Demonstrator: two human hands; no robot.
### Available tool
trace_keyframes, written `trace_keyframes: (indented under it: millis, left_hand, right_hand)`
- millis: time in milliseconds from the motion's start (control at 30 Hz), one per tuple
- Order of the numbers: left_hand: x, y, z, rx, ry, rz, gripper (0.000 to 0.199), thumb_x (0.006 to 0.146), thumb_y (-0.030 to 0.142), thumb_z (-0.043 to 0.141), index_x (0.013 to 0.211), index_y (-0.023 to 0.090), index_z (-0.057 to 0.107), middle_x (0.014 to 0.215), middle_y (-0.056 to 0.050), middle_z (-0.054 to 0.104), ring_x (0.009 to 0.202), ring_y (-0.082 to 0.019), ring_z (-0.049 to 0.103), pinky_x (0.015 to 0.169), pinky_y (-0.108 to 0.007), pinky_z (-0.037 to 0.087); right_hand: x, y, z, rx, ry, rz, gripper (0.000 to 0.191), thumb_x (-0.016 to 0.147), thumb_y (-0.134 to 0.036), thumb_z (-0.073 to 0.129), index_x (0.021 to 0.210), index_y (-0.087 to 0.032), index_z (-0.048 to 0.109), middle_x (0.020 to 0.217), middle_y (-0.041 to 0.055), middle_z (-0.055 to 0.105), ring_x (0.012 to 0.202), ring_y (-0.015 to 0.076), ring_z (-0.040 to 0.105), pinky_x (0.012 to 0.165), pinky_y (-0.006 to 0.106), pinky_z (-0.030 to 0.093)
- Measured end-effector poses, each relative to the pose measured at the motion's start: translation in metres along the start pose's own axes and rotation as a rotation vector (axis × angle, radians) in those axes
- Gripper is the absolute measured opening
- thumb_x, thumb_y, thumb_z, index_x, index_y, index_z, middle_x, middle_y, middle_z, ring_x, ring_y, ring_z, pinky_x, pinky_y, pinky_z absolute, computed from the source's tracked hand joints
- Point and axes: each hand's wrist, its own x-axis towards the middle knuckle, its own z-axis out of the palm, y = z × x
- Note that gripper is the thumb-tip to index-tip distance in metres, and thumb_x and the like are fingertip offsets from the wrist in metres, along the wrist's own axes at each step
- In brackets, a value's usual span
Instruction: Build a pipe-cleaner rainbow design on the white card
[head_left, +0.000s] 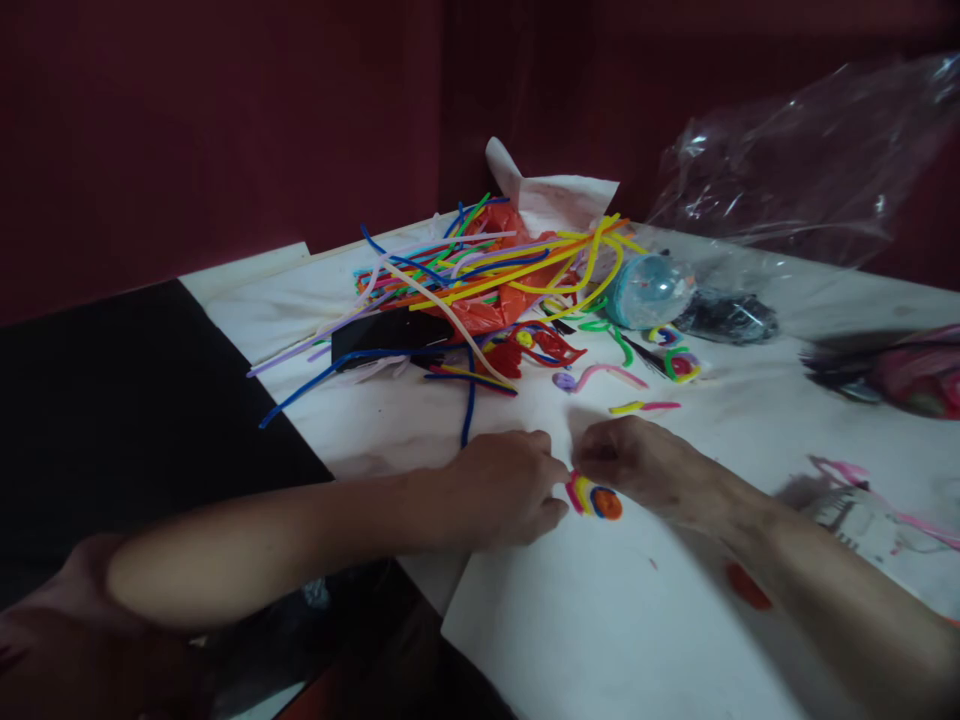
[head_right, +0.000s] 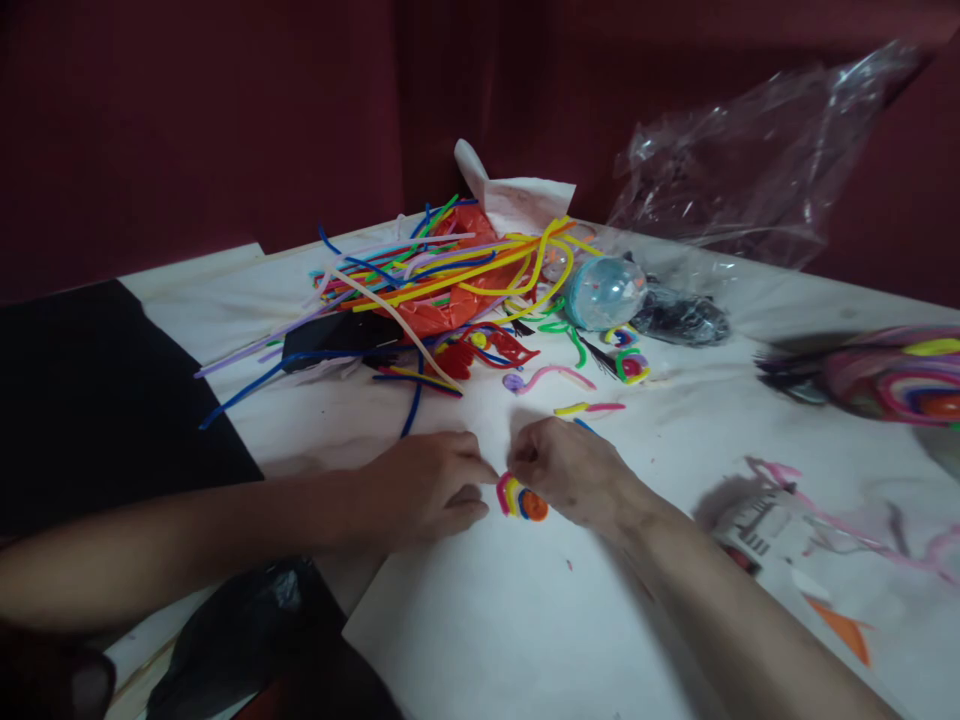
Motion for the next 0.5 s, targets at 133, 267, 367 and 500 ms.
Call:
trace_keyframes:
  millis: [133,267,367,500]
  left_hand:
    - [-0.0062,0.0037,0.0042,0.054,0.026,0.020,0.018,0.079,0.027,0.043,0.081,0.017,0.058,0.084,-0.005,0.051,0.082,-0.015,0.050,0.074,-0.026,0.042]
    - [-0.0069,0.0059,0.0050,0.097,0.022,0.023,0.018,0.080,0.028,0.042,0.082,0.017,0.056,0.086,-0.006,0.050,0.082,-0.015,0.049,0.075,-0.028,0.042]
    - [-0.0071,0.0069,0.0044,0.156,0.009,0.052,0.019,0.081,0.028,0.041,0.084,0.016,0.055,0.088,-0.007,0.050,0.083,-0.017,0.049,0.075,-0.030,0.042]
    - [-0.0059,0.0076,0.0051,0.222,0.018,0.078,0.019,0.081,0.030,0.042,0.087,0.016,0.054,0.090,-0.007,0.051,0.082,-0.018,0.049,0.069,-0.029,0.043]
  right_hand:
    - [-0.0003,-0.0005,-0.0002,0.009,-0.004,0.002,0.013,0.069,-0.009,0.049,0.063,-0.017,0.057,0.059,-0.0031,0.051,0.056,0.0112,0.045,0.045,0.018,0.027]
    - [0.0004,0.0014,0.0008,0.019,-0.006,-0.010,0.014,0.069,-0.008,0.048,0.064,-0.017,0.058,0.061,-0.0031,0.053,0.058,0.0114,0.046,0.046,0.018,0.028]
    - [0.0008,0.0022,0.0005,0.022,-0.016,-0.011,0.013,0.069,-0.009,0.048,0.065,-0.017,0.058,0.061,-0.0031,0.053,0.057,0.0113,0.046,0.045,0.018,0.028]
    - [0.0018,0.0013,-0.0012,0.019,-0.032,-0.009,0.013,0.069,-0.008,0.048,0.064,-0.016,0.058,0.060,-0.0031,0.053,0.057,0.0115,0.047,0.046,0.018,0.029]
